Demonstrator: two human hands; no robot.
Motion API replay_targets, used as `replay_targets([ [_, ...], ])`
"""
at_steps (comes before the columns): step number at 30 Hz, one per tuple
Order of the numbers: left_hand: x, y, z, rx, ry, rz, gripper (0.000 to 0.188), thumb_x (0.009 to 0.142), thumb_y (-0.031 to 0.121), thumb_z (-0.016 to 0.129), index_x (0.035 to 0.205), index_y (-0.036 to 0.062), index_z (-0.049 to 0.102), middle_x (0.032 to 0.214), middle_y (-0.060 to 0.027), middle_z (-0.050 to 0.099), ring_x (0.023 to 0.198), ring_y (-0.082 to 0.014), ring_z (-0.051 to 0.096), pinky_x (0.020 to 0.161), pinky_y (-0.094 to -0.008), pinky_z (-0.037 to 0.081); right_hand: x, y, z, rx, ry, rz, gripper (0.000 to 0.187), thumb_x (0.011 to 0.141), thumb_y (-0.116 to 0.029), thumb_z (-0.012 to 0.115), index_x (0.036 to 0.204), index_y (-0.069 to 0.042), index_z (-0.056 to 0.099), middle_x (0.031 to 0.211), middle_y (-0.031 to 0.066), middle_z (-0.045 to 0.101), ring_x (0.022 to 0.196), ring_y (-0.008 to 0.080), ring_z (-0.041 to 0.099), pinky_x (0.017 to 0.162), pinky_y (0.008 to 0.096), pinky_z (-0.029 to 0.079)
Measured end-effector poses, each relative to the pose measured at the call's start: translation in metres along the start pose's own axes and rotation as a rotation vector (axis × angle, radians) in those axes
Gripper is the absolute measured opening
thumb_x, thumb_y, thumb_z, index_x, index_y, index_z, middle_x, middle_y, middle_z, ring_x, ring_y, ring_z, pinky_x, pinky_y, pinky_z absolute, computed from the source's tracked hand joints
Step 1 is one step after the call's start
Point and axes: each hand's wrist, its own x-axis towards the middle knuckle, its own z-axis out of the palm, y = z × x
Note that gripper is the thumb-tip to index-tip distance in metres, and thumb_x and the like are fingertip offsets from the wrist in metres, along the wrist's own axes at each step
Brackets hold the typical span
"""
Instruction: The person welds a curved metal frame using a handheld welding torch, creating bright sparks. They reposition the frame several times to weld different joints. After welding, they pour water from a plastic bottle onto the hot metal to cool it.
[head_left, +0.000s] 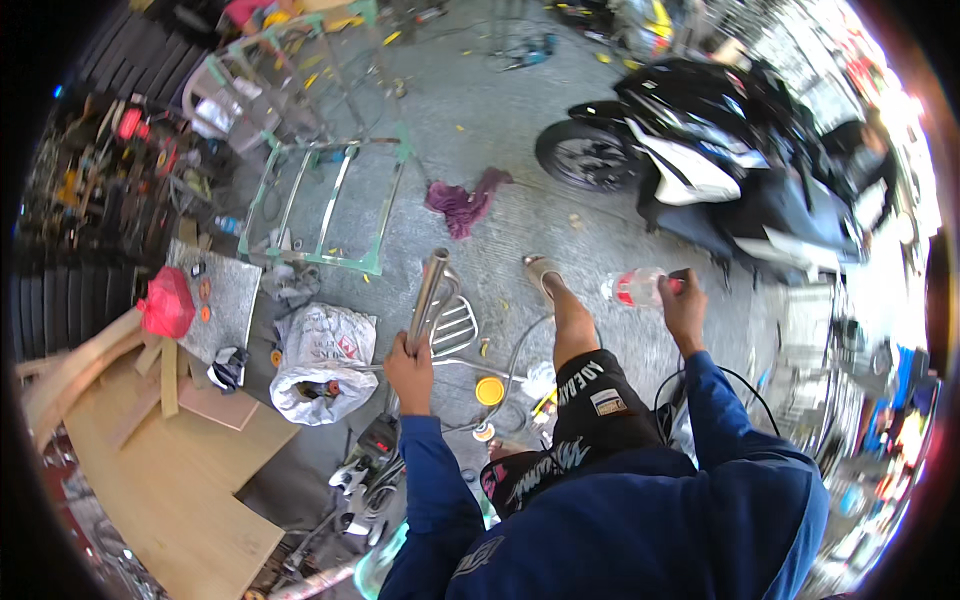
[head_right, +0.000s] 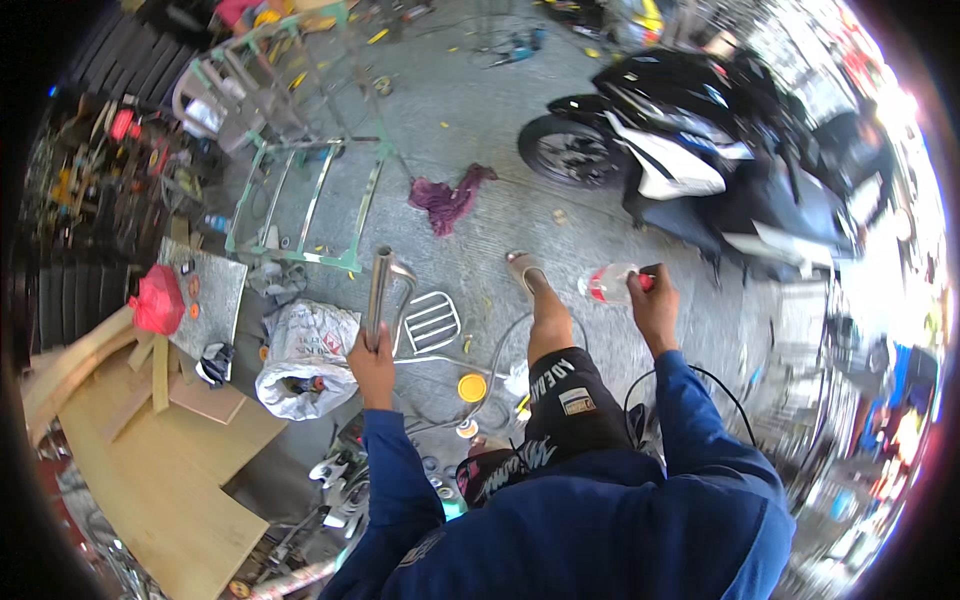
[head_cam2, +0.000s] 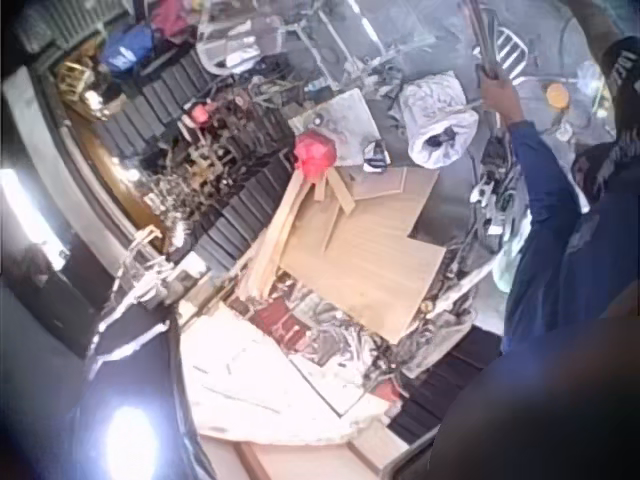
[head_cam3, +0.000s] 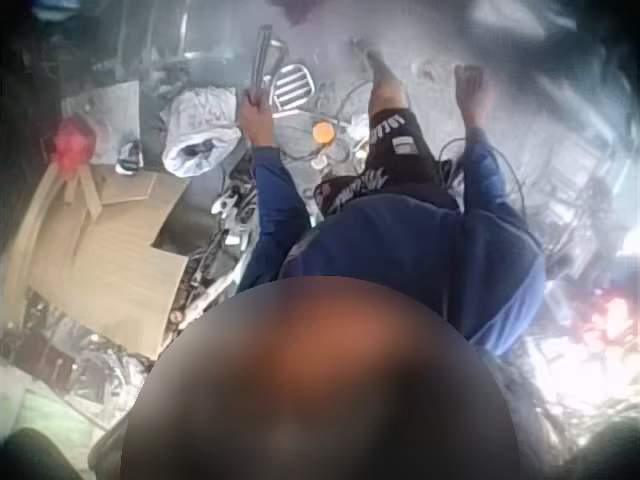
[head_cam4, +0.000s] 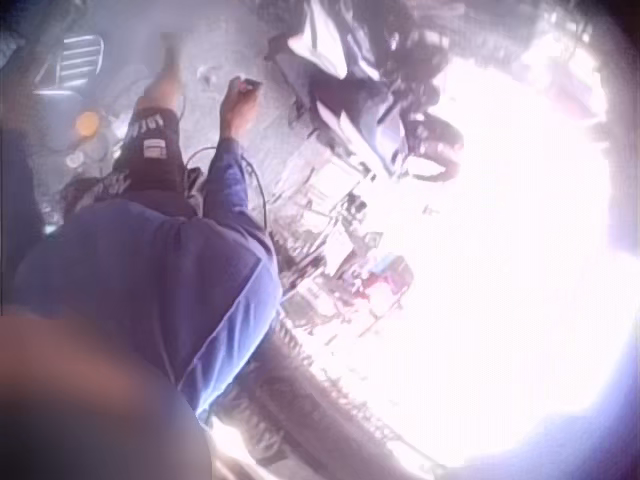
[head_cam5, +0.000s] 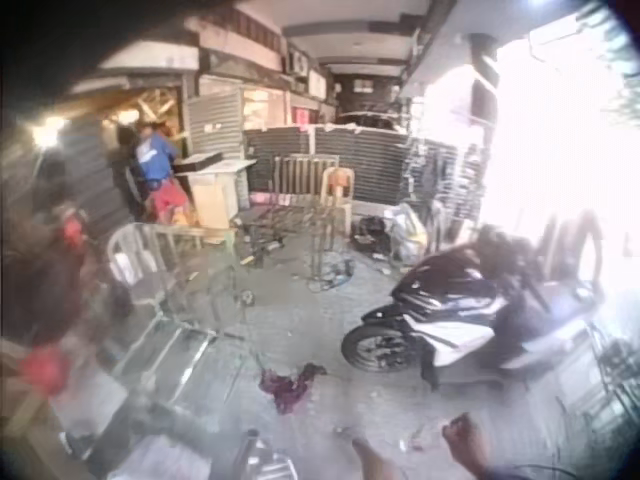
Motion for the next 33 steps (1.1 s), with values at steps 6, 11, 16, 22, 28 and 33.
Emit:
replay_targets([
  [6, -0.040, 0.080, -0.060, -0.280, -0.096, 0.248, 0.039, 0.095, 0.020, 0.072, 0.072, 0.0017, 0.046, 0.057, -0.0114, 0.041, 0.052, -0.0265, 0.036, 0.052, -0.0427, 0.034, -0.211, 0.024, -0.176, -0.244, 0.089, 0.222, 0.033, 0.091, -0.031, 0.075, 0.104, -0.002, 0.065, 0.081, 0.0276, 0.071, 0.079, 0.0460, 0.071, 0.070, 0.0518, 0.054],
  [11, -0.093, 0.108, -0.078, -0.329, -0.272, 0.402, 0.049, 0.099, 0.028, 0.073, 0.071, 0.0003, 0.044, 0.055, -0.0106, 0.040, 0.053, -0.0238, 0.037, 0.052, -0.0430, 0.033, -0.378, 0.048, -0.239, -0.223, 0.204, 0.523, 0.037, 0.083, -0.032, 0.078, 0.100, -0.002, 0.063, 0.083, 0.0292, 0.071, 0.082, 0.0486, 0.070, 0.074, 0.0551, 0.055],
  [16, -0.158, 0.084, -0.064, -0.370, -0.383, 0.403, 0.057, 0.102, 0.037, 0.070, 0.068, -0.0026, 0.047, 0.059, -0.0073, 0.043, 0.058, -0.0206, 0.038, 0.057, -0.0442, 0.033, -0.513, 0.093, -0.244, -0.230, 0.274, 0.670, 0.041, 0.081, -0.035, 0.079, 0.105, -0.006, 0.065, 0.083, 0.0274, 0.071, 0.085, 0.0470, 0.070, 0.077, 0.0555, 0.055],
  [22, -0.244, 0.107, -0.023, -0.455, -0.581, 0.566, 0.057, 0.104, 0.038, 0.067, 0.068, -0.0019, 0.048, 0.063, -0.0046, 0.044, 0.058, -0.0181, 0.037, 0.055, -0.0415, 0.033, -0.712, 0.064, -0.252, 0.004, 0.419, 1.066, 0.039, 0.082, -0.037, 0.075, 0.105, -0.006, 0.068, 0.088, 0.0275, 0.072, 0.088, 0.0470, 0.070, 0.081, 0.0528, 0.056],
  [28, -0.352, 0.160, -0.011, -0.665, -0.782, 0.308, 0.053, 0.105, 0.038, 0.065, 0.066, 0.0073, 0.044, 0.061, -0.0008, 0.040, 0.056, -0.0140, 0.037, 0.051, -0.0350, 0.032, -0.835, 0.036, -0.277, 0.007, 0.515, 1.191, 0.041, 0.080, -0.038, 0.076, 0.104, -0.004, 0.069, 0.089, 0.0280, 0.072, 0.090, 0.0463, 0.071, 0.083, 0.0514, 0.056],
  [33, -0.466, 0.174, 0.007, -0.975, -0.975, 0.027, 0.051, 0.103, 0.036, 0.064, 0.064, 0.0143, 0.039, 0.059, -0.0001, 0.039, 0.050, -0.0121, 0.037, 0.050, -0.0328, 0.036, -0.947, 0.040, -0.249, -0.065, 0.463, 1.292, 0.040, 0.080, -0.038, 0.076, 0.103, -0.005, 0.068, 0.091, 0.0277, 0.073, 0.091, 0.0470, 0.071, 0.082, 0.0516, 0.055],
])
